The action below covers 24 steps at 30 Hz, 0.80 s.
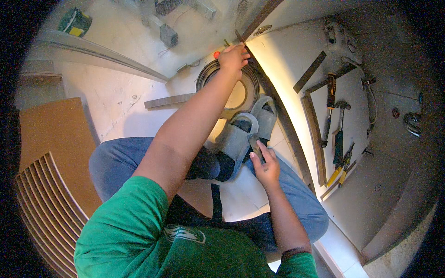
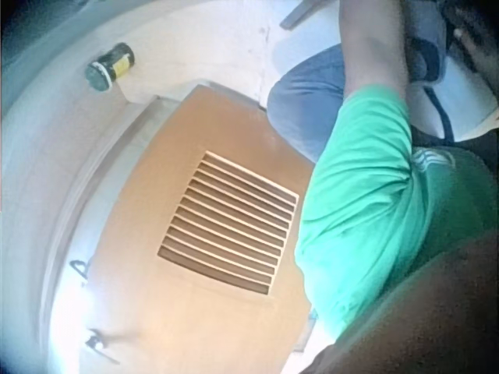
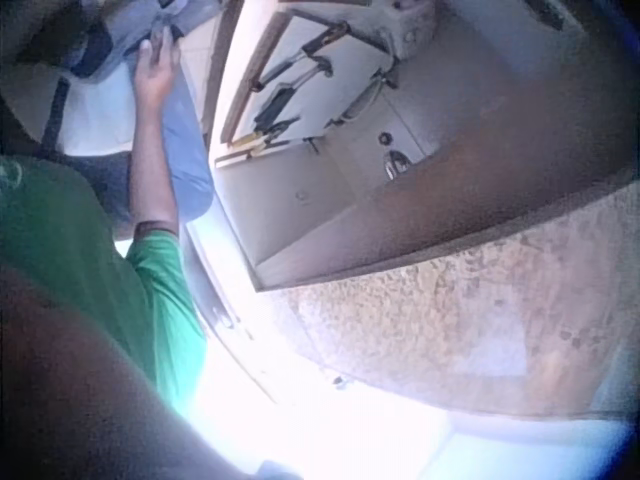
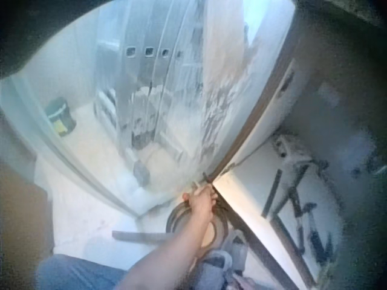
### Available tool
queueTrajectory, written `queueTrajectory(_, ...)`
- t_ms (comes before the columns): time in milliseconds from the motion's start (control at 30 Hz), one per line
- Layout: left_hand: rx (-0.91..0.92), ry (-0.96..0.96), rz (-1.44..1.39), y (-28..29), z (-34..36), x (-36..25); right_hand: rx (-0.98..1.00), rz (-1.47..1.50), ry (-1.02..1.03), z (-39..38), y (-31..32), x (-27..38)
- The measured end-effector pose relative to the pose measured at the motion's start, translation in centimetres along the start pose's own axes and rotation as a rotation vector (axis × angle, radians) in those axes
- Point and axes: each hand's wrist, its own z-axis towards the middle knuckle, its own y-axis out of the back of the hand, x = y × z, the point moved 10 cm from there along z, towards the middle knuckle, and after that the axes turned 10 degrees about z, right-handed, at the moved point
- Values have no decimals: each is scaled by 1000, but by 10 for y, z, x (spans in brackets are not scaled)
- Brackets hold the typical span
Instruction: The person sits on the floor and installs a small wooden trim piece under a kitchen cabinet. They use a hammer to tap the trim into place, then use a utility knife to trim excess material and a sanding block to smooth the edges.
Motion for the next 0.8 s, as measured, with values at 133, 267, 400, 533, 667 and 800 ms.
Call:
queueTrajectory(133,17,-110,52,0,1,-7,-2,16,2,2,-1,2)
queueTrajectory(267,11,-170,55,-4,0,-8,-9,7,18,3,-1,3)
queueTrajectory(400,-81,-175,82,-2,12,-6,-10,-8,9,2,-2,2)
queueTrajectory(533,-241,-246,301,3,15,-20,28,-32,-21,2,-5,1)
queueTrajectory(667,-271,-320,379,3,1,-29,29,-62,-29,2,-7,4)
queueTrajectory(800,-135,-396,500,-16,-5,-20,27,-65,-44,1,-8,3)
